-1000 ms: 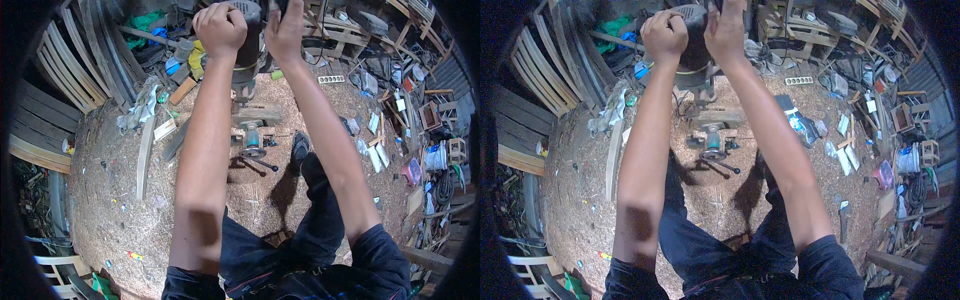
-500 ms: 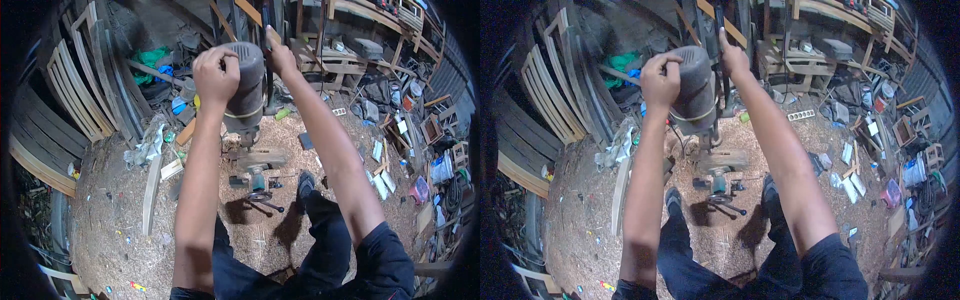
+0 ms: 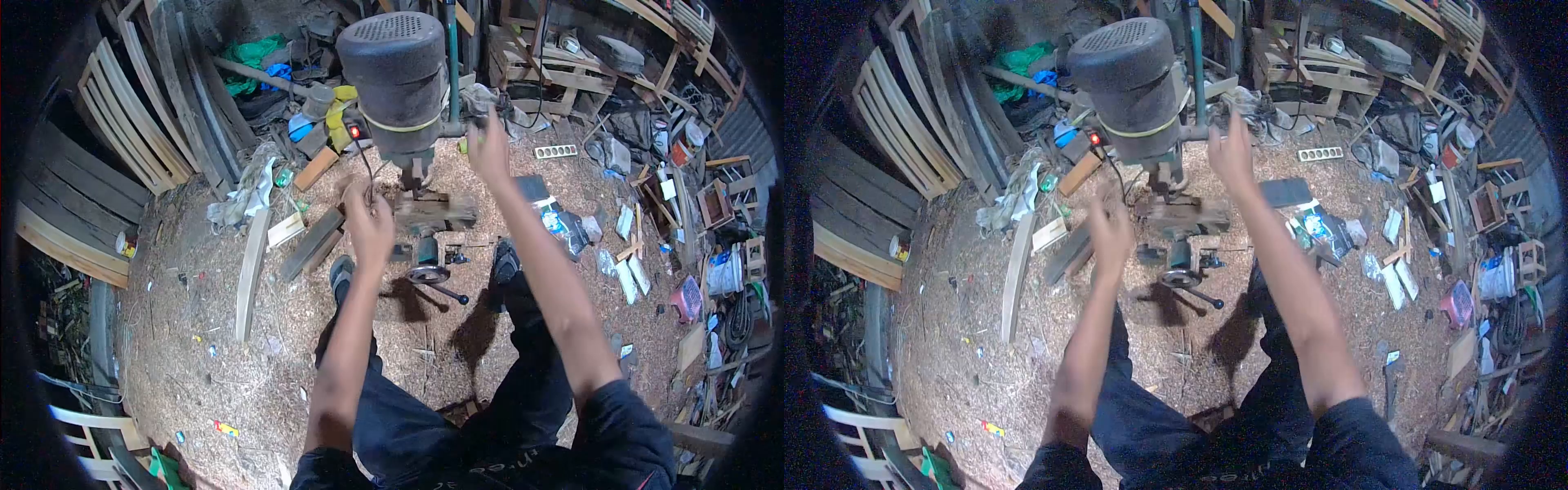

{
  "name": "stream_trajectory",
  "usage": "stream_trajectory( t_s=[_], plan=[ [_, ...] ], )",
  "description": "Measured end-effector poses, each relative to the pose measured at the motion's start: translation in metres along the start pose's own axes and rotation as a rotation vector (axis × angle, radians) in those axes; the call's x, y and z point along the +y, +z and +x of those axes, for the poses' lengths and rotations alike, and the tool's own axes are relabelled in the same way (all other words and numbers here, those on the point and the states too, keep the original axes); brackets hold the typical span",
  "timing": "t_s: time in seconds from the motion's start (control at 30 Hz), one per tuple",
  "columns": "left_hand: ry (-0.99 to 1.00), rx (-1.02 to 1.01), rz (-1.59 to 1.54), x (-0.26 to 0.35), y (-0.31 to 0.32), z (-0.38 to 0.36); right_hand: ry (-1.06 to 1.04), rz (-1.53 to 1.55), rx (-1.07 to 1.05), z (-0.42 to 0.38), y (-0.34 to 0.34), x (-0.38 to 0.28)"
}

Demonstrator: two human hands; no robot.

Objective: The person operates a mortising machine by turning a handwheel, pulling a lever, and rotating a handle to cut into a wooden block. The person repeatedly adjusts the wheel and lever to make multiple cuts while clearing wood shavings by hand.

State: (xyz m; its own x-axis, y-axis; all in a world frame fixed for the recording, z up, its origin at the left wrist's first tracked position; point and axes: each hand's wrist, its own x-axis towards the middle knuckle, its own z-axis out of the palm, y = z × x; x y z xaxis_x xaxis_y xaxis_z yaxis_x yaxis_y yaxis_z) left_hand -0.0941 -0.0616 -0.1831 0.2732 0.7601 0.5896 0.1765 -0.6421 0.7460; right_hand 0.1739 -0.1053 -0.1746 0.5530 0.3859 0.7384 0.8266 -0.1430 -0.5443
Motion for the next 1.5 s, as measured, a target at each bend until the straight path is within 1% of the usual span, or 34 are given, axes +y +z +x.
stream_trajectory(
  t_s=[0.03,0.07,0.1,0.13,0.17,0.2,0.23,0.27,0.37,0.4,0.5,0.63,0.73,0.8,0.9,1.0,1.07,1.1,1.2,1.3,1.37,1.43,1.47,1.5],
  plan=[
    [-0.051,-0.170,0.090,-0.028,0.004,-0.041,0.002,0.005,-0.067,-0.058,-0.009,0.010],
    [-0.117,-0.354,0.180,-0.043,0.001,-0.082,0.166,0.061,-0.283,-0.111,-0.034,-0.002],
    [-0.158,-0.484,0.255,-0.043,0.003,-0.102,0.079,-0.017,-0.353,-0.175,-0.036,0.015],
    [-0.204,-0.617,0.329,-0.039,0.004,-0.123,0.312,-0.117,-0.657,-0.219,-0.060,-0.005],
    [-0.248,-0.748,0.402,-0.038,0.004,-0.144,0.214,-0.135,-0.667,-0.274,-0.059,0.006],
    [-0.193,-0.788,0.421,-0.050,0.013,-0.158,0.328,-0.183,-0.884,-0.304,-0.068,-0.002],
    [-0.145,-0.839,0.444,-0.068,0.019,-0.178,0.135,-0.342,-0.967,-0.360,-0.055,0.027],
    [-0.090,-0.883,0.467,-0.079,0.023,-0.188,0.095,-0.559,-1.209,-0.399,-0.044,0.045],
    [-0.158,-0.847,0.374,-0.063,0.014,-0.196,0.288,-0.377,-1.510,-0.372,-0.067,0.019],
    [-0.201,-0.887,0.302,-0.055,0.010,-0.191,0.252,-0.412,-1.561,-0.385,-0.058,0.034],
    [-0.197,-0.912,0.396,-0.055,0.011,-0.191,0.237,-0.443,-1.642,-0.389,-0.051,0.048],
    [-0.230,-0.905,0.390,-0.054,0.015,-0.194,0.198,-0.491,-1.679,-0.391,-0.039,0.056],
    [-0.218,-0.876,0.350,-0.061,0.020,-0.197,0.258,-0.444,-1.698,-0.393,-0.040,0.061],
    [-0.178,-0.883,0.330,-0.064,0.018,-0.198,0.298,-0.445,-1.672,-0.400,-0.038,0.064],
    [-0.129,-0.890,0.300,-0.061,0.016,-0.196,0.251,-0.440,-1.650,-0.410,-0.036,0.076],
    [-0.167,-0.868,0.238,-0.058,0.018,-0.198,0.210,-0.433,-1.637,-0.424,-0.035,0.090],
    [-0.165,-0.819,0.200,-0.061,0.022,-0.202,0.256,-0.337,-1.635,-0.436,-0.033,0.102],
    [-0.162,-0.792,0.182,-0.063,0.023,-0.203,0.311,-0.243,-1.629,-0.443,-0.028,0.114],
    [-0.190,-0.883,0.196,-0.065,0.021,-0.198,0.368,-0.126,-1.581,-0.442,-0.025,0.122],
    [-0.187,-0.894,0.207,-0.065,0.021,-0.197,0.388,-0.086,-1.529,-0.442,-0.030,0.117],
    [-0.155,-0.872,0.206,-0.066,0.020,-0.199,0.347,-0.167,-1.547,-0.440,-0.037,0.112],
    [-0.140,-0.854,0.223,-0.063,0.017,-0.196,0.236,-0.344,-1.601,-0.421,-0.029,0.102],
    [-0.134,-0.806,0.269,-0.061,0.015,-0.193,0.287,-0.318,-1.519,-0.408,-0.031,0.096],
    [-0.169,-0.768,0.225,-0.064,0.014,-0.189,0.338,-0.289,-1.439,-0.389,-0.040,0.083]
  ],
)
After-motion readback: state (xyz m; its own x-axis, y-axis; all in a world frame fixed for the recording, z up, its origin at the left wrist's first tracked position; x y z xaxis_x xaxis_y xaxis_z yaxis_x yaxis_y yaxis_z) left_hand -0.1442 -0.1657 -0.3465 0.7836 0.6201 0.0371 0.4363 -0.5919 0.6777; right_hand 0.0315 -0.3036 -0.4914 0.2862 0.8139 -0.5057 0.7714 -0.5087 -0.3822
